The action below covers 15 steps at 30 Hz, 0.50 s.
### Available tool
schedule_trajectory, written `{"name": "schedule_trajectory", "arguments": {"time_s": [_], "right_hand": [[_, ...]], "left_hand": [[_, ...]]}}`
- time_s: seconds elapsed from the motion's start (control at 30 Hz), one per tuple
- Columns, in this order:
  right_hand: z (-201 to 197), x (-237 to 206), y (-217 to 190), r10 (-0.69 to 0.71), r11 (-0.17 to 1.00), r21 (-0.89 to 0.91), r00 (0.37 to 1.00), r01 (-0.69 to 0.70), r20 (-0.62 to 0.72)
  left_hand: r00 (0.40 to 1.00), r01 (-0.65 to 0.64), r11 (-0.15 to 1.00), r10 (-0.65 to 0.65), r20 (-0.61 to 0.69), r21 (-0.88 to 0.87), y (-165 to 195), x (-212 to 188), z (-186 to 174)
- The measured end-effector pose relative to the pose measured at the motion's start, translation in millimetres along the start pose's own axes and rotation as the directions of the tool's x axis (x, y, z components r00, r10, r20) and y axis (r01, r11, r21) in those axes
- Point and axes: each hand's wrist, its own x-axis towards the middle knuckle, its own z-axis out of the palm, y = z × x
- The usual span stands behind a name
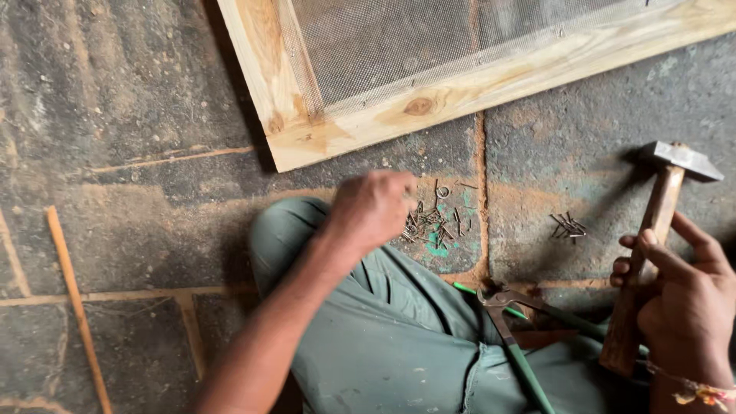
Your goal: The person is attaching a metal mesh screen to a wooden frame using a hammer and nails. They sit on the floor, pick up nails, position them on the frame, and hammer them in to secure the screen.
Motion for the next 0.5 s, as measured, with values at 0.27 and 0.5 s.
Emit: {"name": "schedule_trajectory", "arguments": {"time_s": [0.27, 0.5], "right_hand": [[-11.1, 5.4, 7.1, 0.002, 0.999, -0.045, 1.000, -0.003, -0.012], [-5.8, 1.0, 0.7, -0.021, 0.990, -0.138, 1.000, 0.020, -0.003]], "left_hand": [[0.995, 0.071, 0.997, -0.074, 0.074, 0.033, 7.2, 6.4, 32.1], [0.986, -0.156, 0.984, 0.160, -0.039, 0.087, 11.5, 2.7, 39.6]]}}
